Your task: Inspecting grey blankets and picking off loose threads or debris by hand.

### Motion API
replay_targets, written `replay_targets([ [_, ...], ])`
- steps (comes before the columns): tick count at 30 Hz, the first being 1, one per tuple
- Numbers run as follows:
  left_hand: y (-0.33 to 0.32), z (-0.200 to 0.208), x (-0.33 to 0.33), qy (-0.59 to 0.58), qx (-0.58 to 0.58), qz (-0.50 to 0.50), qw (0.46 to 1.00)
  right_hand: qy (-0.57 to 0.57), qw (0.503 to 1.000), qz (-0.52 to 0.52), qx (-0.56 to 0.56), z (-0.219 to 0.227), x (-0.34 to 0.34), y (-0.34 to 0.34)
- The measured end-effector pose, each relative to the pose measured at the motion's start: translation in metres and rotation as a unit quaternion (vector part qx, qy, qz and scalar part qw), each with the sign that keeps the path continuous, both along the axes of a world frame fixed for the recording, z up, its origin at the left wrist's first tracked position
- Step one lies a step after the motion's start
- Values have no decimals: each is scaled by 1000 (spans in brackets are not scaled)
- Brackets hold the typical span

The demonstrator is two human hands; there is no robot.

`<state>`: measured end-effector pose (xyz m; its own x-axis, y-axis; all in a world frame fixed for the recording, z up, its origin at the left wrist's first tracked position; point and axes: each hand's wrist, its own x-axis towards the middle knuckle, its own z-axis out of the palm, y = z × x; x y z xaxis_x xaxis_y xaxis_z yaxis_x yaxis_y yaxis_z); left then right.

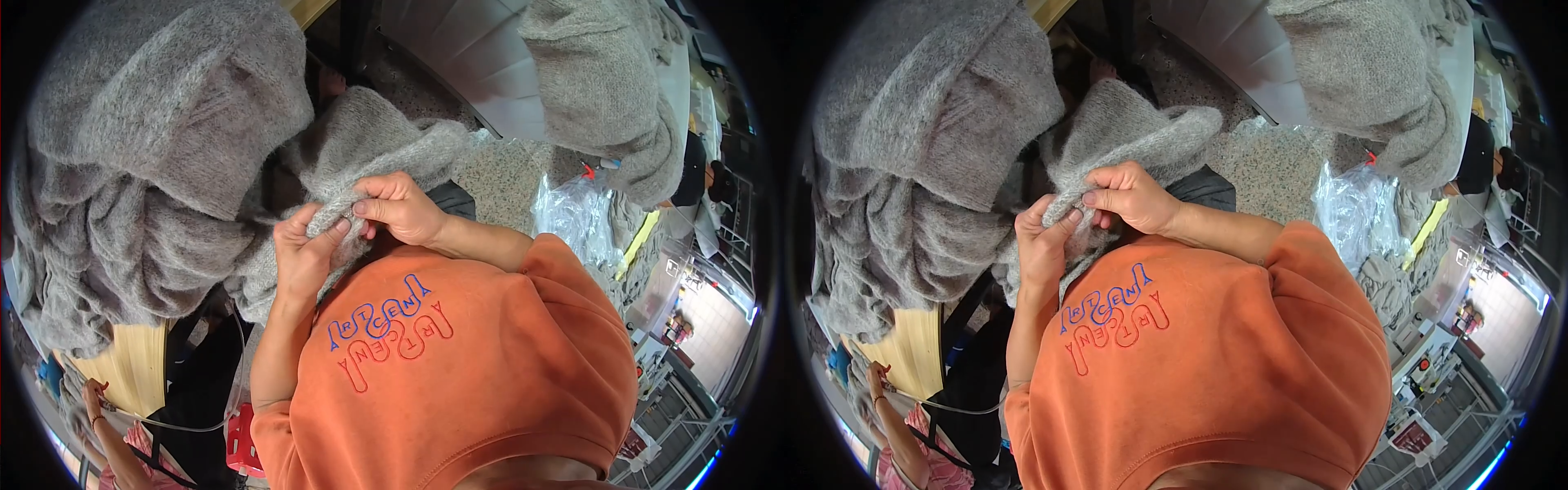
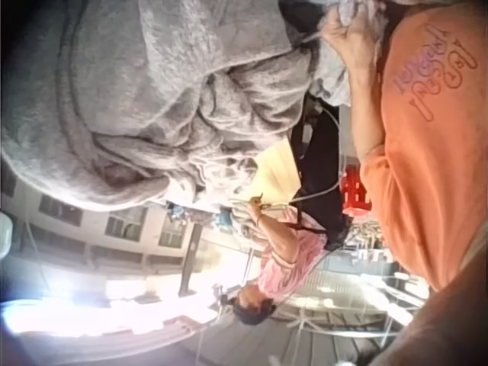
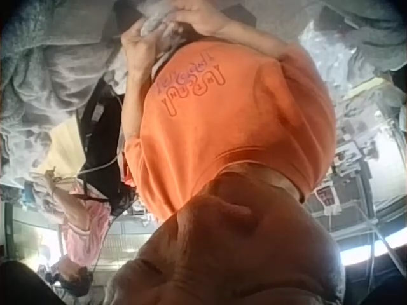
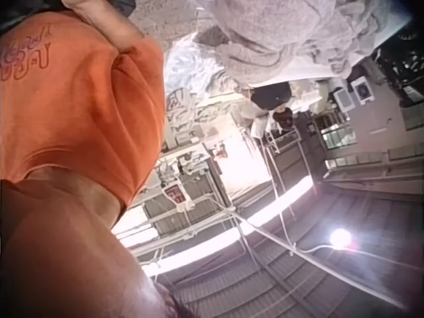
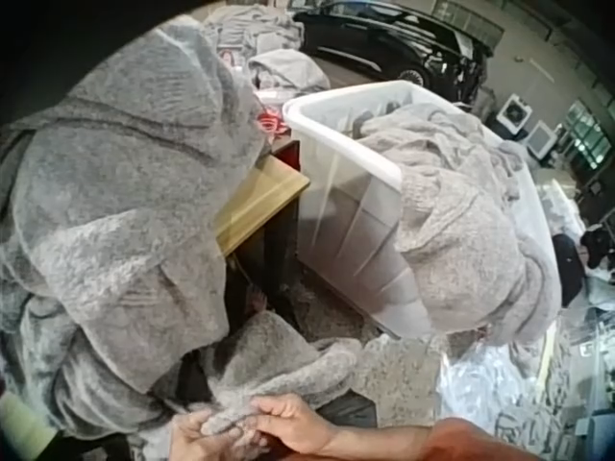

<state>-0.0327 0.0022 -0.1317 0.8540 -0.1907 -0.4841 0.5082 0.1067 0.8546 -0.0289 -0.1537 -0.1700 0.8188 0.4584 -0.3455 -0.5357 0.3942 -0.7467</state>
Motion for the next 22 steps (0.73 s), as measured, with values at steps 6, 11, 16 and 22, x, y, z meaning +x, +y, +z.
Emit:
replay_targets([
  [6, 4, -9, -3, 21, -50, 34, 998, 44, 995, -32, 88, -2, -3, -1],
  [11, 2, -7, -5, 21, -66, 32, 997, 56, 993, -10, 104, 2, -1, -3],
  [16, -2, -1, -4, 11, -47, 50, 998, -4, 999, -6, -40, 6, 1, -1],
  [22, 0, -3, -2, 40, -65, 30, 997, -299, 908, -22, -293, 9, 1, -2],
])
